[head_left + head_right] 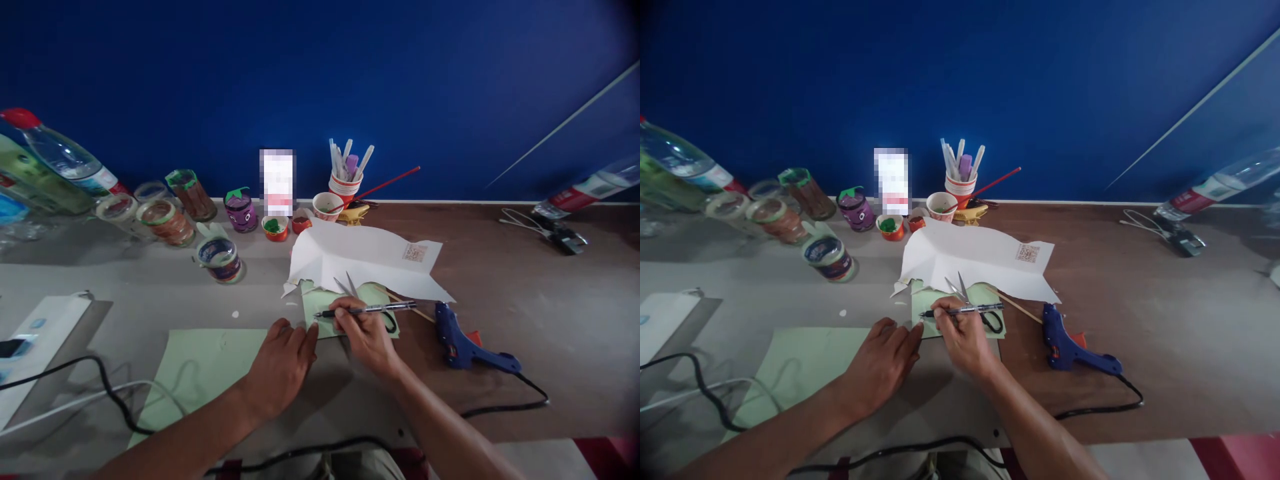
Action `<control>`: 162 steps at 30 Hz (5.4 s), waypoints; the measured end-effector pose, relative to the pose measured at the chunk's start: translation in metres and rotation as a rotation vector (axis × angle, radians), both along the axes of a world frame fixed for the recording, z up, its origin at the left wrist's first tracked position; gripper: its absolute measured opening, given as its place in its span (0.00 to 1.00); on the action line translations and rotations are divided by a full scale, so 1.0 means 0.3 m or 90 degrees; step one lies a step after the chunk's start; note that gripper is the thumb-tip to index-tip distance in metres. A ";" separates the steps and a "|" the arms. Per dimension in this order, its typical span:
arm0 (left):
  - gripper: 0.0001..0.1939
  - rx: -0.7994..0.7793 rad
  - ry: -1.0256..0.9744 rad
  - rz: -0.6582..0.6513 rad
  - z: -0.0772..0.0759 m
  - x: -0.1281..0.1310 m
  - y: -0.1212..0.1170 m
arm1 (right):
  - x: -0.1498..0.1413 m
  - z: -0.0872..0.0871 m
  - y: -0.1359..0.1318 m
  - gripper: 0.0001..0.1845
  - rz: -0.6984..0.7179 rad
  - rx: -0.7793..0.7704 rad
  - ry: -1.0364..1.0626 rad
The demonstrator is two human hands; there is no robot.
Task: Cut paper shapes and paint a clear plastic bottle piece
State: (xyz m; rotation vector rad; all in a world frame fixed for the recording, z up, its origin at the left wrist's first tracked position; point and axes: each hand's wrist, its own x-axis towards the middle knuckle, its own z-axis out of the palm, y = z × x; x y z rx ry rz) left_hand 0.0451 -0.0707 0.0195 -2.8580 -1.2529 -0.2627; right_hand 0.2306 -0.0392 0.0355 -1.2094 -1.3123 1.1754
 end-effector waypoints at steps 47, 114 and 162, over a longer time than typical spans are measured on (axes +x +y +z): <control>0.16 -0.001 0.000 0.012 0.001 0.015 0.009 | -0.002 -0.032 -0.003 0.08 0.088 0.180 -0.343; 0.16 -0.021 0.013 0.016 0.011 0.017 0.009 | -0.006 -0.018 -0.009 0.09 0.103 0.148 -0.336; 0.15 0.035 -0.025 0.010 -0.011 0.015 0.008 | 0.004 -0.040 -0.001 0.08 0.032 0.120 -0.299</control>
